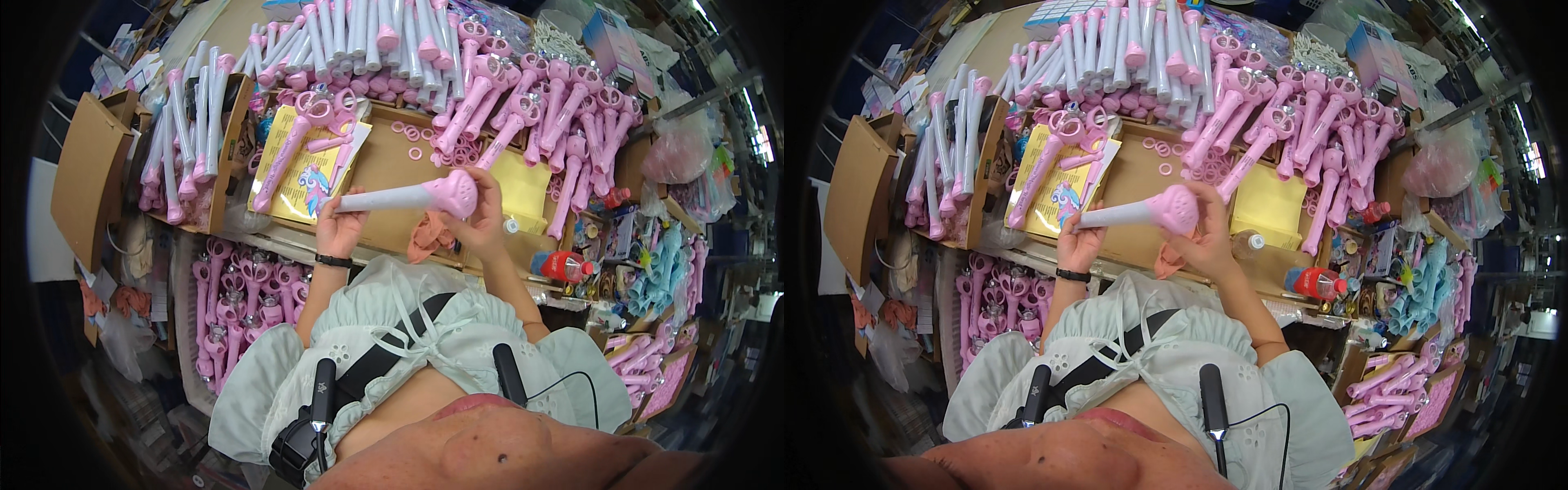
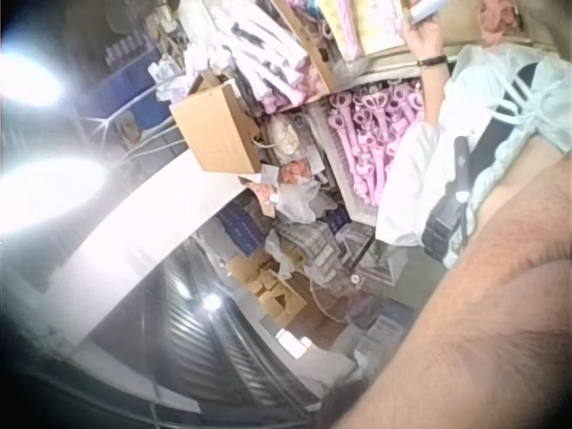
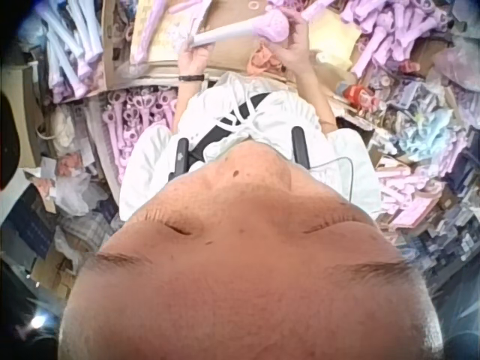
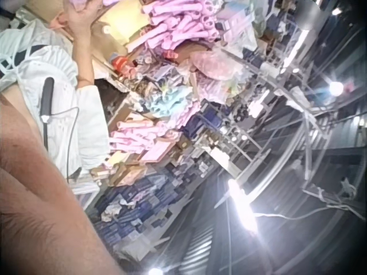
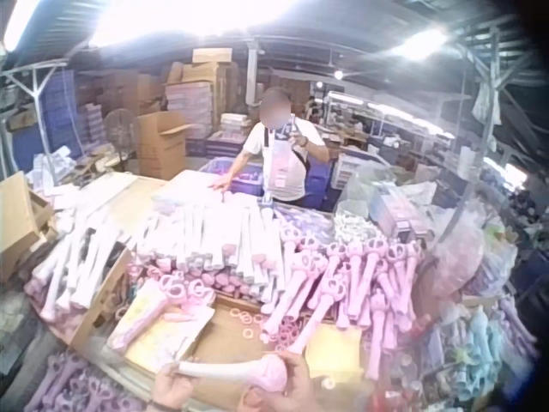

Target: The person repeatedly picks up white plastic tubes and pink bubble-blower heads, then inserts the tube into the head to assemble the toy. Assembled units are placed into a large bin. The person handles many identical parts and continues the assembly cycle.

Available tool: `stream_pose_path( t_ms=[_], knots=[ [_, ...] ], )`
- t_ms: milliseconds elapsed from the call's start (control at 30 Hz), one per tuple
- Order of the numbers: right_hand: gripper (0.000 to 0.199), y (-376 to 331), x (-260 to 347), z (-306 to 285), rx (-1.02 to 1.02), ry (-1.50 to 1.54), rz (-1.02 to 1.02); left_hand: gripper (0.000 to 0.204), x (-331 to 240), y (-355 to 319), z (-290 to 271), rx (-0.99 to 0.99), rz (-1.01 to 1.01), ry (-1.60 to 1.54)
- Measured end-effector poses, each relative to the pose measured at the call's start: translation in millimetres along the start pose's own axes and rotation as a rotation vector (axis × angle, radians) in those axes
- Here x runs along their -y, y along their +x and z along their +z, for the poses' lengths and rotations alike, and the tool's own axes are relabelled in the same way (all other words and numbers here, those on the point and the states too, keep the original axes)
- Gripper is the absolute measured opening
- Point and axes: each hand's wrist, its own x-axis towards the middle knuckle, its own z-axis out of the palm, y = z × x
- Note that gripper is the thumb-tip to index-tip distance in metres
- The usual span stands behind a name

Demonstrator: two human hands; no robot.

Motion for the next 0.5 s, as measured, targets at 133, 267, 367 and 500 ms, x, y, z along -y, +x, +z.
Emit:
stream_pose_path(
  t_ms=[133,267,367,500],
  knots=[
    [0.070,2.7,-1.2,3.8,0.200,-0.336,-0.141,0.033,14.3,0.3,2.2,0.033,-0.209,-0.008],
    [0.067,-1.4,-14.9,10.4,0.171,-0.205,-0.171,0.027,19.2,-6.7,13.2,0.115,-0.241,-0.031],
    [0.056,-9.9,-24.6,12.1,0.056,-0.042,-0.169,0.025,18.3,-16.6,22.9,0.233,-0.120,0.145],
    [0.034,-16.2,-32.7,9.0,-0.128,0.055,-0.133,0.026,18.3,-26.7,32.2,0.292,-0.035,0.285]
  ],
)
